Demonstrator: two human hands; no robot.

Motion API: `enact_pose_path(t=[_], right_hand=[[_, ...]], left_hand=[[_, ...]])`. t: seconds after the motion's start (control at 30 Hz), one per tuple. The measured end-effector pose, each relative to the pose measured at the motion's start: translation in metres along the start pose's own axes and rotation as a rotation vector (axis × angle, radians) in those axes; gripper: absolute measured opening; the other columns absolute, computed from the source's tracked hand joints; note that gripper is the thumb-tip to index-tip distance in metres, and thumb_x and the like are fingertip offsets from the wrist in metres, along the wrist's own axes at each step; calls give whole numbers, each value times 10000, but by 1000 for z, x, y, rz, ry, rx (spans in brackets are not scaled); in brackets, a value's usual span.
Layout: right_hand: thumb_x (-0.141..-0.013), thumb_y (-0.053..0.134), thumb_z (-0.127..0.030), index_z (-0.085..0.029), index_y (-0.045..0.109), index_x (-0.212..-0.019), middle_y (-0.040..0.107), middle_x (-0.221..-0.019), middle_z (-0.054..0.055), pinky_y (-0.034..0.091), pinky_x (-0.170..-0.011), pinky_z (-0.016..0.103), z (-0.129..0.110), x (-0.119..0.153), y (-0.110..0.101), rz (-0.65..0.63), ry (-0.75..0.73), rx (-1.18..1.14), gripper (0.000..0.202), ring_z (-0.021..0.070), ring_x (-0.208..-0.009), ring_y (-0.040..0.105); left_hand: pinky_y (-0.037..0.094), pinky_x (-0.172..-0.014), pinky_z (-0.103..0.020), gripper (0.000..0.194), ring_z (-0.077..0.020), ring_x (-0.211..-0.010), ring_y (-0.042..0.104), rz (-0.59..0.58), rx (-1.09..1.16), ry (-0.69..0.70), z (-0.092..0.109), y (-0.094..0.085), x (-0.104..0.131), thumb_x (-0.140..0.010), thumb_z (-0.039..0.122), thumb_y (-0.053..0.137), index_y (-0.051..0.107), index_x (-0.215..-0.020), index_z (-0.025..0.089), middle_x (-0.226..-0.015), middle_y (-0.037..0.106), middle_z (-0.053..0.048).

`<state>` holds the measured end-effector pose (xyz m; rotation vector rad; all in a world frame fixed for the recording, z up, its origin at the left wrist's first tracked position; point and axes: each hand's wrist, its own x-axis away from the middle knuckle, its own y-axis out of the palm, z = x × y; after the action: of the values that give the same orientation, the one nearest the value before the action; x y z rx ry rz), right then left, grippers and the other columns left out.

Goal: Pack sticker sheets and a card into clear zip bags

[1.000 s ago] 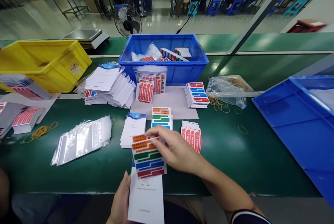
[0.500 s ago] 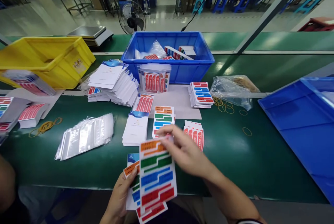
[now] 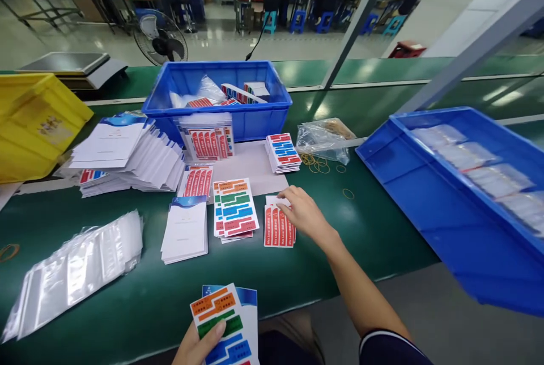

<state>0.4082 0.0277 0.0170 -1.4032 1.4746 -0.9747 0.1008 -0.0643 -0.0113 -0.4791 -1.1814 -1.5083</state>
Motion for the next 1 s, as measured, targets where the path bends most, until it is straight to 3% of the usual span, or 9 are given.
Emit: enact_pose_path(t=[0.17,0.37,0.53,0.73,0.83,1.0], right_hand=[[-892,582,-223,-176,596,-961,620,-979,81,471,-780,358,11,14,13,-121,41,67,85,252,-924,557],[-901,573,-217,-145,618,-955,620,-969,101,441,-779,349,6,7,14,-209,64,122,101,259,-912,550],[-896,560,-186,-141,611,-941,613,-961,114,422,-788,345,2,4,10,-248,63,144,81,258,-899,543],[-860,572,-176,-168,570,-886,624,-894,90,431,-752,338,-1,3,8,-223,110,81,28,253,-863,550],[-892,518,-208,-192,542,-954,638,-885,51,459,-723,299,0,14,-2,-215,122,-7,69,216,-838,581],[-931,506,-375,-204,595,-920,658,-916,40,466,-769,282,-9,47,-44,-188,80,-457,193,193,-852,603]], left_hand=[[448,-993,-528,397,-378,-1105,617,-54,-49,-22,8,3,-7,-572,313,848,709,-913,163,-967,746,-143],[416,-1040,-514,552,-371,-1165,579,-54,-110,-4,9,3,-8,-546,433,846,684,-990,148,-1078,716,-140],[423,-1037,-514,550,-373,-1229,526,-39,-100,-5,5,2,-4,-575,423,832,662,-1036,178,-1143,697,-124],[417,-1038,-538,706,-405,-1259,483,-60,-27,14,-1,-7,0,-507,383,865,627,-1157,240,-1209,673,-85],[418,-1037,-535,730,-389,-1218,531,-29,37,3,-1,-18,0,-575,389,832,579,-1234,203,-1153,696,-122],[459,-982,-530,614,-340,-1040,661,16,165,-46,6,-30,-4,-715,394,734,547,-1253,163,-975,745,-120]])
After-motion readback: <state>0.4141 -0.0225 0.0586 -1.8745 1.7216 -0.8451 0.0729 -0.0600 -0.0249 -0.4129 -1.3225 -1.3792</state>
